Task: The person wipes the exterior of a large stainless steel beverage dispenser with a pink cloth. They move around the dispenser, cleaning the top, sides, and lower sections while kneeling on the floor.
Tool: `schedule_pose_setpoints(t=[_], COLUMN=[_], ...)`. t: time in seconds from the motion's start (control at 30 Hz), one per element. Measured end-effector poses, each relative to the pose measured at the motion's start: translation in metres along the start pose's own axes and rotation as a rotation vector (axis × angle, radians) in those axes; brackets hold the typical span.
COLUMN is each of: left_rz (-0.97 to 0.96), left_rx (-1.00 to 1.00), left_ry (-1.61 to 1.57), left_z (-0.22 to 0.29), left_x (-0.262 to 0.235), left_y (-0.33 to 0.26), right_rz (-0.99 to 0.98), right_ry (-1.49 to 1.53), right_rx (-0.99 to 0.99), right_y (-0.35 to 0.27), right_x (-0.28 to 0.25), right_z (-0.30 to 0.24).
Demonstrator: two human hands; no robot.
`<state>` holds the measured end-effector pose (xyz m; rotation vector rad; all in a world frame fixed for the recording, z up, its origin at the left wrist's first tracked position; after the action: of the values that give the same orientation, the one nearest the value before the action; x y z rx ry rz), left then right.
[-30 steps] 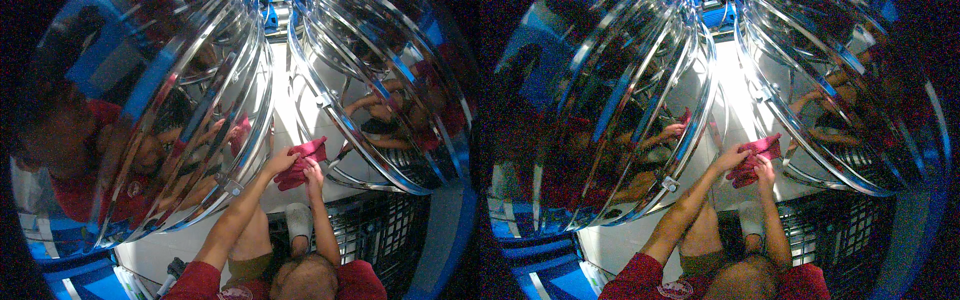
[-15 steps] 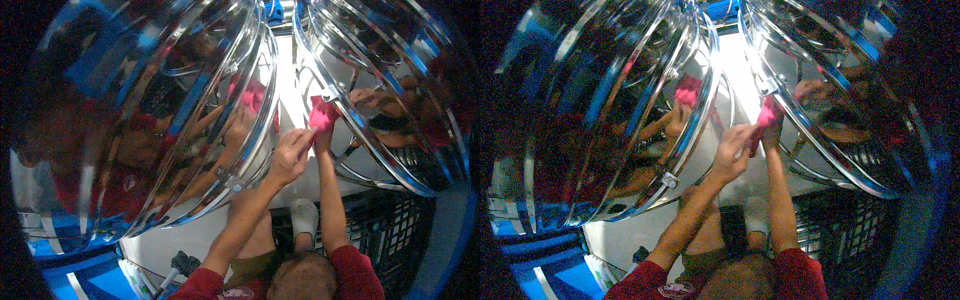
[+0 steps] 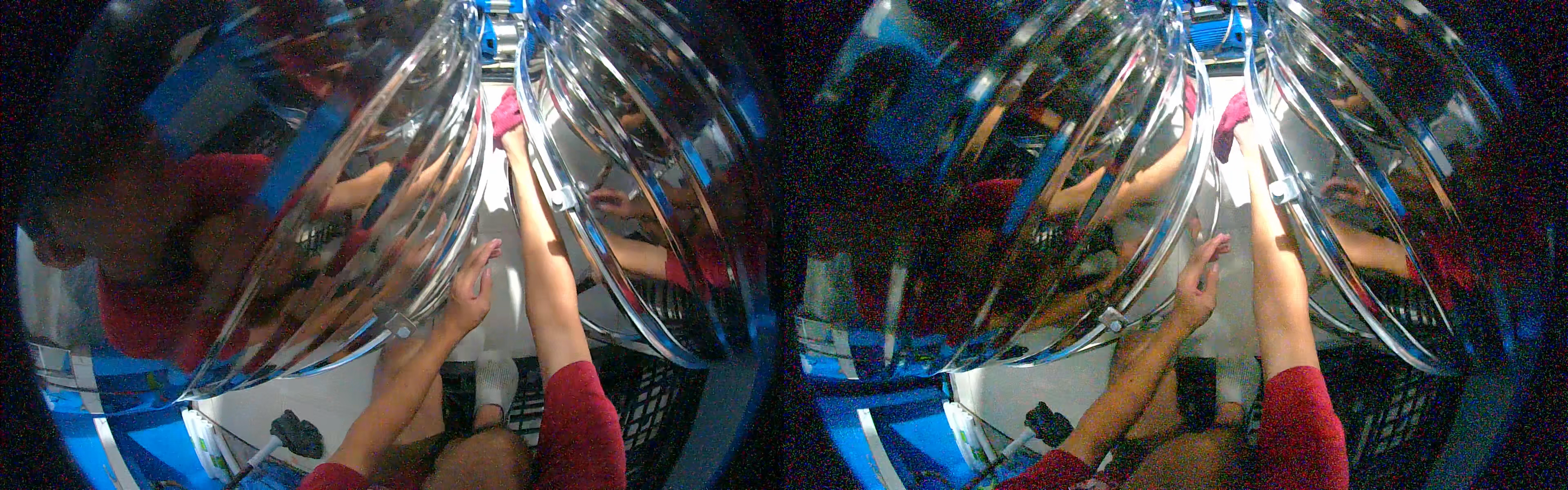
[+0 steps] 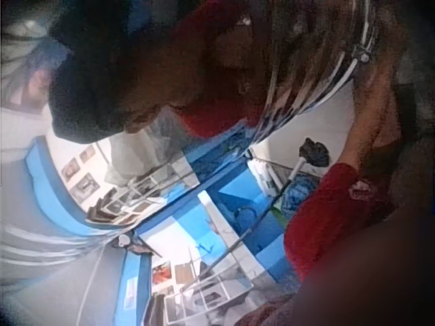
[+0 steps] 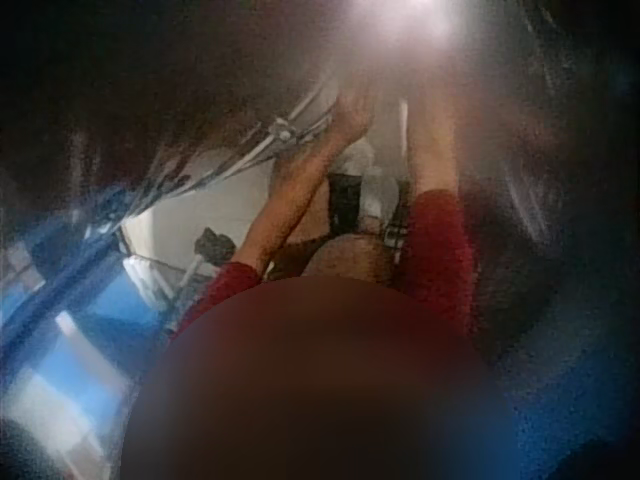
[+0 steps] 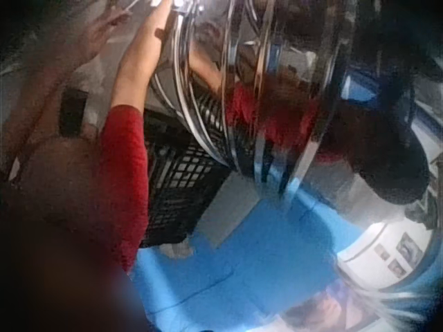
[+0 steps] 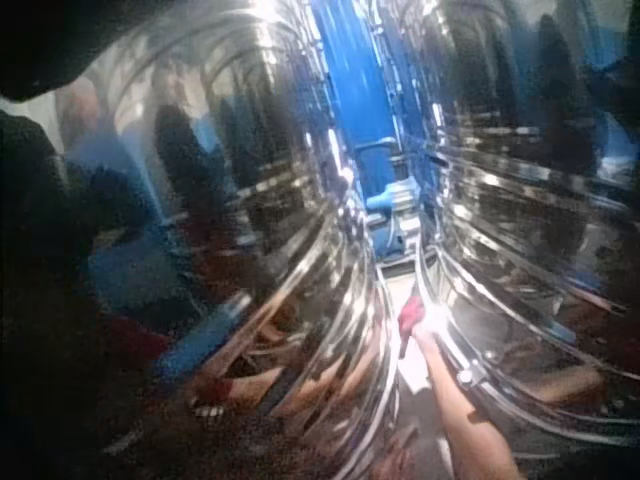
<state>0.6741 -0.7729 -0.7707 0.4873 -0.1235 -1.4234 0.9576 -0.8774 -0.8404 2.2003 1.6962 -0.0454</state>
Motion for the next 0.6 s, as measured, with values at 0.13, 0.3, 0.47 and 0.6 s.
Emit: schedule_pose_setpoints(t=[0.13,0.3,0.47,0.6], left_rz=[-0.062,-0.073,-0.076,-0.140], left_rx=[-0.097,-0.137,-0.116,-0.217], left_ry=[-0.025,-0.097,-0.090,0.005], left_z=[-0.002,-0.011,-0.010,-0.013], left_x=[0.000,0.001,0.007,0.011], left_y=[-0.003,0.000,-0.001,-0.009], right_rz=[0.017,0.011,0.038,0.108], right_ry=[-0.006,-0.058,-0.066,-0.044], right_rx=[-0.025,-0.013,-0.014,-0.062], right_y=[0.008,0.035,0.020,-0.017], right_x=[0.002,0.017,0.007,-0.017], right_z=[0.002,-0.002,-0.001,0.004])
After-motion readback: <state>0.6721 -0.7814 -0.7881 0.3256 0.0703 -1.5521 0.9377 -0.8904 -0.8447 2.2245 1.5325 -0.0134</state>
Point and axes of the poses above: each hand's wrist, its own y-axis towards the middle knuckle, its own x-axis out of the palm, z = x × y, the point moved 7 cm from there along y, towards the middle knuckle, and after that the axes turned 1 degree about -y, right-handed, at the moved point
